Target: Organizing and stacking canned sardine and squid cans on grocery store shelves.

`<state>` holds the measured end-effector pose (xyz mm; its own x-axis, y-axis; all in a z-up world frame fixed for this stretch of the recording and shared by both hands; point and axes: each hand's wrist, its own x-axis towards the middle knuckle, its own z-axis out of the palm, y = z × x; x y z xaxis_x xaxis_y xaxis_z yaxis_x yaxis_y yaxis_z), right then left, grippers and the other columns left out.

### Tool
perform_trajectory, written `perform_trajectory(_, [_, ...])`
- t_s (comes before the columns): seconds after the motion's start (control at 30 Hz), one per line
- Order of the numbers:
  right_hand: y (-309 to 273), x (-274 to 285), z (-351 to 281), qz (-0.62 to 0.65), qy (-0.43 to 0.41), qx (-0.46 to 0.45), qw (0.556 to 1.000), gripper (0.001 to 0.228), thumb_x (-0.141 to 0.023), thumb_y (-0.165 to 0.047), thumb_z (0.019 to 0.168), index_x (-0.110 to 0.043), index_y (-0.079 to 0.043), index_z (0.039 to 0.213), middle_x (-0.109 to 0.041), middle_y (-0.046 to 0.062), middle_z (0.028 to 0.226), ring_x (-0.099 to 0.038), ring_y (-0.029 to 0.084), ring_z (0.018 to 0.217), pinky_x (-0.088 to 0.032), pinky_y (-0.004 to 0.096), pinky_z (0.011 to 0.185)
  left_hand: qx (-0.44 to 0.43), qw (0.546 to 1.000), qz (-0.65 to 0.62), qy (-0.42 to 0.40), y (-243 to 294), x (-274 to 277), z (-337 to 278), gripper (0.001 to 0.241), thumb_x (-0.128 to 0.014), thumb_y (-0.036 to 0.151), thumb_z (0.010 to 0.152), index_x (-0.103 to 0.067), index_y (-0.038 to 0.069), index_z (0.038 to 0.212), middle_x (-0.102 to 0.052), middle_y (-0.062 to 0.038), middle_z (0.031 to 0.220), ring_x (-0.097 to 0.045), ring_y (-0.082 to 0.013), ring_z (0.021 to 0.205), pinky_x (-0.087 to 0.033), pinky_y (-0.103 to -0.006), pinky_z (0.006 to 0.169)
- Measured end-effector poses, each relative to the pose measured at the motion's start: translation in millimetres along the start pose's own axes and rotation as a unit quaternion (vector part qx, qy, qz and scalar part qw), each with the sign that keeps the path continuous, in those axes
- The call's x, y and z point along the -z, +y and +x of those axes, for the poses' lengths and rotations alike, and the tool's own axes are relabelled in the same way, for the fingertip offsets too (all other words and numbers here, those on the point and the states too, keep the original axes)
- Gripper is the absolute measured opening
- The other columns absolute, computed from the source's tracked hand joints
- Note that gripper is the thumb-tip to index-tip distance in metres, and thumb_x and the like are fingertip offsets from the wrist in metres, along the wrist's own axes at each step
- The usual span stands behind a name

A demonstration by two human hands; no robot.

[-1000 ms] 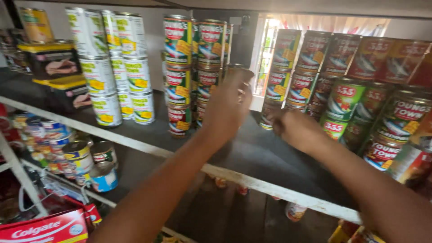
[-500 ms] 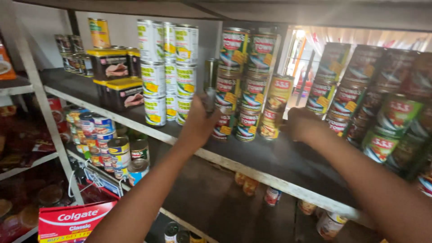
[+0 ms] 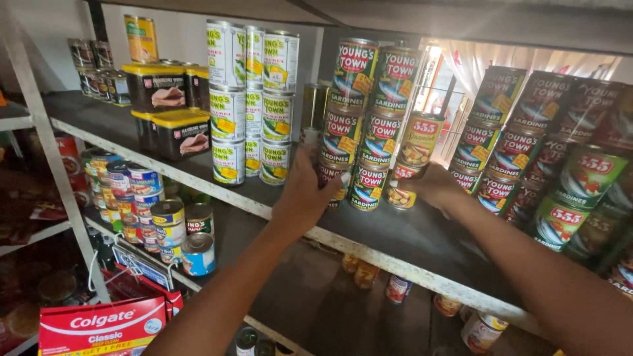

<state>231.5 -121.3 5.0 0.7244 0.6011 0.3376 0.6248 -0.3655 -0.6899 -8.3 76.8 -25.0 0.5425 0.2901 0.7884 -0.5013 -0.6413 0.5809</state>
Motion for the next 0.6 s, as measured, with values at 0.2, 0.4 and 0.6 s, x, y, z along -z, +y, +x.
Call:
perform_trajectory(0.2, [-8, 18, -29, -0.044, 0.018, -0.044, 0.998, 0.045, -0.084, -0.029, 0.079, -0.077, -0.004, 0.115, -0.08, 0.01, 0.104, -0.072, 0.019, 0.092, -0.054, 0.036, 0.083, -0.204, 0.945, 0.118, 0.228, 33, -12, -8, 0.043, -0.065, 0.0, 0.094, -0.048, 0.0, 0.134, -0.052, -0.017, 0.126, -0.057, -0.0352, 0.118, -0.046, -0.0444, 0.106])
perform_trajectory(0.4, [-14, 38, -71, -0.017, 0.013, -0.085, 0.996, 0.048, -0.081, -0.028, 0.077, -0.071, -0.011, 0.121, -0.079, 0.004, 0.109, -0.071, 0.014, 0.091, -0.056, 0.032, 0.071, -0.232, 0.965, -0.039, 0.113, 72, -72, -7, 0.04, -0.063, 0.0, 0.095, -0.053, 0.007, 0.133, -0.058, -0.015, 0.124, -0.062, -0.0287, 0.113, -0.051, -0.0381, 0.104])
perform_trajectory(0.6, [-5, 68, -118, 0.016, 0.011, -0.013, 1.0, 0.046, -0.081, -0.03, 0.076, -0.069, -0.009, 0.114, -0.074, 0.004, 0.092, -0.062, 0.012, 0.071, -0.05, 0.03, 0.053, -0.13, 0.99, 0.042, -0.019, 63, -154, 0, 0.056, -0.075, 0.017, 0.085, -0.049, -0.003, 0.13, -0.055, -0.027, 0.124, -0.055, -0.0454, 0.119, -0.046, -0.0484, 0.099])
